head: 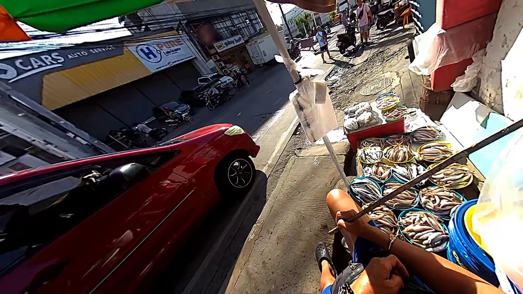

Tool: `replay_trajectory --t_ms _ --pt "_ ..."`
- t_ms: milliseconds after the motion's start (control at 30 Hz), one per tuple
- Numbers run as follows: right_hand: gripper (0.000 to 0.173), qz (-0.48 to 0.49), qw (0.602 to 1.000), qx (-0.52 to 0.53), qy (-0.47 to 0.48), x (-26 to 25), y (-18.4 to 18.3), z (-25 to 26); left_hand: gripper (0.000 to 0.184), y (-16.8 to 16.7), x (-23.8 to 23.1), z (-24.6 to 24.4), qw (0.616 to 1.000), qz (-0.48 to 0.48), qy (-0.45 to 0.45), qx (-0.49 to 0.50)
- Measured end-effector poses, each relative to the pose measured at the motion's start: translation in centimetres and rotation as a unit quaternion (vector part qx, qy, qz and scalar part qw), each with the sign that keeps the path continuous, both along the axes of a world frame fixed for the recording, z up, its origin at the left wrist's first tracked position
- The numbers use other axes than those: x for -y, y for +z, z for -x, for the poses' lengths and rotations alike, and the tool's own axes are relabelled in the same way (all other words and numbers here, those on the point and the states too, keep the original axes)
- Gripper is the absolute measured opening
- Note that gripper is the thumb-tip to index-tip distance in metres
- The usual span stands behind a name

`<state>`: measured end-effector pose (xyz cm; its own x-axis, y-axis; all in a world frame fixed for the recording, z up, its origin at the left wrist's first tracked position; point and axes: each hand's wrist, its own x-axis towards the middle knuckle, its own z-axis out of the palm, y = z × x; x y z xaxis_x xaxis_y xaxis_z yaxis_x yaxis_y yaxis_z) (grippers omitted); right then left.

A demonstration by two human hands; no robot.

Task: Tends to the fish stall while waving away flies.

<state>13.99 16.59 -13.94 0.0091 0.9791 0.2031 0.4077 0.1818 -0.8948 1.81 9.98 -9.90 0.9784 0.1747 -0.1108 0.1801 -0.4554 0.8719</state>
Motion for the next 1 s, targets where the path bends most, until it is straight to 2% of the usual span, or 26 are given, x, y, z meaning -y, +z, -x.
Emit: replay_trajectory --t_ms 67,133,200,267,400,500,633,700,800,900,1000 --pt "0.021 -0.043 0.999 -0.012 -0.002 -1.3 -3.0 -0.3 0.022 -0.1 -0.1 0.0 1.0 0.004 -0.003 -0.003" --pt "0.024 -0.021 1.0 -0.004 -0.002 -1.3 -3.1 -0.4 0.022 -0.2 -0.1 0.0 1.0 0.005 -0.002 -0.004" --pt "0.024 0.002 1.0 0.001 -0.001 -0.6 -1.3 -0.2 0.022 -0.1 0.0 0.1 1.0 0.005 0.0 -0.003" --pt "0.023 0.01 1.0 -0.002 -0.003 -0.5 -0.9 -0.2 0.022 -0.1 -0.1 0.0 1.0 0.006 -0.002 -0.004" --pt "0.024 -0.028 0.999 -0.029 -0.02 -2.3 -5.2 -0.5 0.022 -0.3 -0.1 0.0 1.0 0.003 -0.003 -0.006" --pt "0.025 -0.026 0.998 -0.042 -0.025 -2.0 -4.9 -0.3 0.021 -0.4 0.0 0.1 1.0 0.004 -0.001 0.001" --pt "0.023 -0.027 0.996 -0.085 -0.027 -1.0 -1.5 -0.4 0.022 -0.7 -0.2 0.1 1.0 0.007 -0.004 0.005" --pt "0.022 -0.08 0.984 -0.158 -0.019 -2.0 -1.3 -1.5 0.022 -1.0 -0.3 0.2 1.0 0.011 -0.005 0.0" --pt "0.025 -0.04 0.961 -0.268 -0.046 -2.7 3.3 -4.4 0.022 -1.3 -0.4 0.1 1.0 0.012 -0.008 -0.001" --pt "0.03 -0.011 0.946 -0.288 -0.15 -3.3 7.7 -8.8 0.022 -1.2 0.0 -0.1 1.0 0.003 -0.022 0.013" --pt "0.025 -0.079 0.904 -0.288 -0.307 -3.5 9.6 -13.8 0.023 0.1 0.5 -0.2 1.0 -0.002 -0.027 0.005"
